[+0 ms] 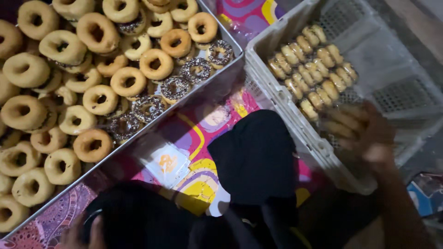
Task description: The person picks donuts from metal trays and places them into clear plastic bags. They seal each bag and set it aside in a nearby basket. The process is repeated continuously with both plain and chocolate-sprinkled donuts.
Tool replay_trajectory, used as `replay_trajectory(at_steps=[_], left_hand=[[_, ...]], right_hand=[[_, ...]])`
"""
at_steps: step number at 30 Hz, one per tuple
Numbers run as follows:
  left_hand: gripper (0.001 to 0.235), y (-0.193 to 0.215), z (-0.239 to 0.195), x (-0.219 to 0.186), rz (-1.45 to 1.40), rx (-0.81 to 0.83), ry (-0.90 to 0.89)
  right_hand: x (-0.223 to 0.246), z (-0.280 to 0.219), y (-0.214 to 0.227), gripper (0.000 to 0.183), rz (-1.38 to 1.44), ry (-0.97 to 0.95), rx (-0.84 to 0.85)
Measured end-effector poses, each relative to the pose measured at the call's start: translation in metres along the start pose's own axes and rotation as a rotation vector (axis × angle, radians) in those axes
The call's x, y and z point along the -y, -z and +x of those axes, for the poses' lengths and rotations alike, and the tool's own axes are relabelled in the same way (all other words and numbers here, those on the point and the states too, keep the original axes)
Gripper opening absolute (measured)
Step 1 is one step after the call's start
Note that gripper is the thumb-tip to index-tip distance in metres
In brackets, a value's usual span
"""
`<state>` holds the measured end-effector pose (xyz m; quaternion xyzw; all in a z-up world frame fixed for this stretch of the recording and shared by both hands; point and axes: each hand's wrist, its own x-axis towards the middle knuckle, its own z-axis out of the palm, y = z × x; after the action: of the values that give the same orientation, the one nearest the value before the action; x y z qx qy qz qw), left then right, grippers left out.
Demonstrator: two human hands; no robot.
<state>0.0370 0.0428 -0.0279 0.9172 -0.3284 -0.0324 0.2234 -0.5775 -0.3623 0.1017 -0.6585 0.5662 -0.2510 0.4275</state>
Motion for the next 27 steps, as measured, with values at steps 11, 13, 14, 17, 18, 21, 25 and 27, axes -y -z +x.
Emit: replay_trajectory(at_steps=[11,13,14,17,18,21,25,27], left_hand=[[0.046,-0.038,-0.024,0.124,-0.424,0.062,-0.347],[0.048,-0.027,-0.026,0.102,-0.335,0.138,-0.167],[0.046,-0.022,-0.028,0.088,-0.430,0.170,0.017],[0.041,-0.009,-0.023,0.046,-0.720,0.235,0.463],[0.039,-0.010,-0.014,0.031,-0.692,0.246,0.465],[0.032,-0.030,0.012,-0.017,-0.009,0.173,-0.120],[0.065,-0.120,0.051,-0.069,0.235,0.516,0.005],[0.094,-0.164,0.063,-0.077,0.328,0.640,0.064]], right_hand=[[-0.112,0.043,-0.017,0.089,-0.326,-0.168,0.296],[-0.092,0.035,-0.010,0.085,-0.302,-0.089,0.350],[-0.081,0.031,-0.004,0.084,-0.246,-0.011,0.393],[-0.048,0.045,-0.024,0.071,-0.580,-0.001,0.285],[-0.037,0.051,-0.041,0.063,-0.967,-0.096,0.111],[-0.009,0.067,-0.131,0.043,-0.460,0.219,0.105],[0.045,0.049,-0.335,0.039,-0.060,0.382,0.490],[0.059,0.054,-0.452,0.038,-0.145,0.807,0.604]])
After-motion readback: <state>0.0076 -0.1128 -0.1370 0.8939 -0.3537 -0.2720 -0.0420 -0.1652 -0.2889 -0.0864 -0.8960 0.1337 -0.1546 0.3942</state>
